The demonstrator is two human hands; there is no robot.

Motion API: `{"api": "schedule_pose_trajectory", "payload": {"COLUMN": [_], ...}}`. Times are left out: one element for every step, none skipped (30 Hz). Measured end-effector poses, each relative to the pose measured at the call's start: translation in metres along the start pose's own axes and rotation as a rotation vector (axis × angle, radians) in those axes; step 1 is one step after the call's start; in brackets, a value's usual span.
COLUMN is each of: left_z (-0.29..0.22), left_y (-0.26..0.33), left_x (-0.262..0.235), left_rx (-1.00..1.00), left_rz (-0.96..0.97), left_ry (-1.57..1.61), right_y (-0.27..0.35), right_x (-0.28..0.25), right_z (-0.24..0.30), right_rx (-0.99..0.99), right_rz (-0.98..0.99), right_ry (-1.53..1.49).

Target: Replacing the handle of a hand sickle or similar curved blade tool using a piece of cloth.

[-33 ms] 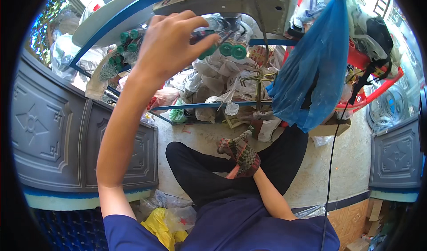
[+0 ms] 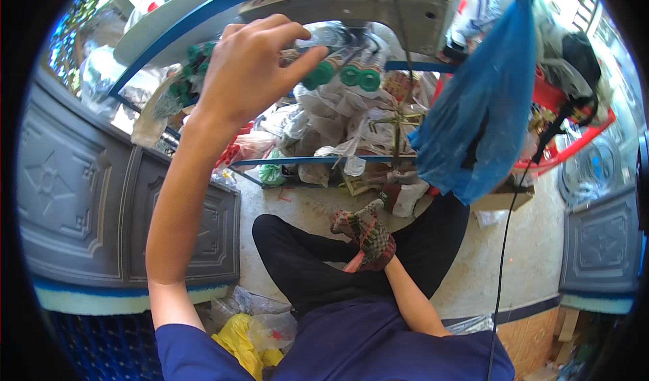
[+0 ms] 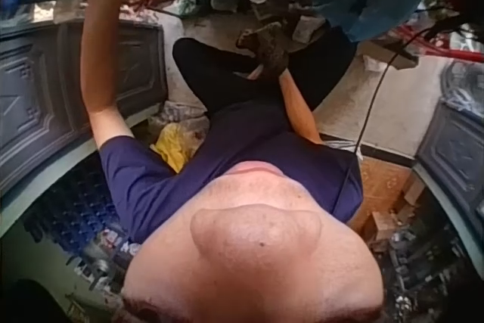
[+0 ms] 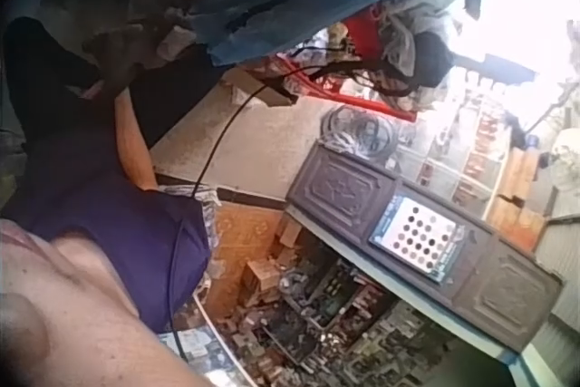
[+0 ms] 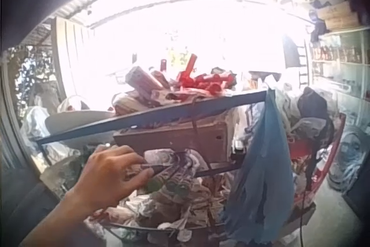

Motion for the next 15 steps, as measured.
{"api": "schedule_pose_trajectory", "payload": {"left_z": [0.009, 0.033, 0.057, 0.080, 0.102, 0.127, 0.145, 0.155, 0.163, 0.171, 0.182, 0.188, 0.194, 0.198, 0.201], "left_y": [0.005, 0.014, 0.026, 0.037, 0.052, 0.069, 0.081, 0.083, 0.090, 0.096, 0.110, 0.107, 0.106, 0.096, 0.091], "left_x": [-0.006, -0.014, -0.021, -0.027, -0.027, -0.028, -0.031, -0.020, -0.016, -0.013, -0.011, 0.000, 0.007, 0.018, 0.019], "left_rx": [-0.015, -0.183, -0.350, -0.395, -0.411, -0.458, -0.499, -0.497, -0.488, -0.478, -0.500, -0.535, -0.571, -0.594, -0.599], "left_rz": [0.000, -0.028, -0.058, -0.129, -0.128, -0.181, -0.237, -0.245, -0.265, -0.286, -0.282, -0.229, -0.175, -0.101, -0.108], "left_ry": [-0.015, 0.072, 0.160, 0.160, 0.145, 0.072, -0.004, -0.006, -0.085, -0.163, -0.184, -0.235, -0.287, -0.273, -0.273], "right_y": [-0.005, -0.006, 0.003, 0.004, -0.001, -0.002, -0.001, 0.003, -0.002, 0.001, 0.000, 0.002, 0.009, 0.021, 0.031], "right_x": [0.001, 0.021, 0.041, 0.044, 0.033, 0.022, 0.036, 0.060, 0.070, 0.068, 0.054, 0.040, 0.046, 0.056, 0.068], "right_z": [-0.001, -0.023, -0.042, -0.041, -0.029, -0.018, -0.024, -0.044, -0.048, -0.045, -0.021, -0.010, -0.019, -0.031, -0.037], "right_rx": [-0.018, 0.227, 0.473, 0.460, 0.309, 0.163, 0.150, 0.205, 0.252, 0.240, 0.187, 0.154, 0.151, 0.065, -0.030], "right_rz": [0.010, 0.192, 0.377, 0.389, 0.232, 0.070, 0.073, 0.133, 0.203, 0.209, 0.267, 0.306, 0.311, 0.291, 0.273], "right_ry": [-0.004, -0.083, -0.157, -0.158, -0.113, -0.068, -0.070, -0.110, -0.155, -0.153, -0.073, 0.022, 0.032, 0.187, 0.335]}}
Point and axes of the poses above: each hand's wrist, its own y-axis away from the middle knuckle, its own x-axis out of the palm, z = x × y, the point moved 9 cm from there along -y, towards the middle knuckle, and after that the axes turned 2 degrees about x, right-handed, at the moved point
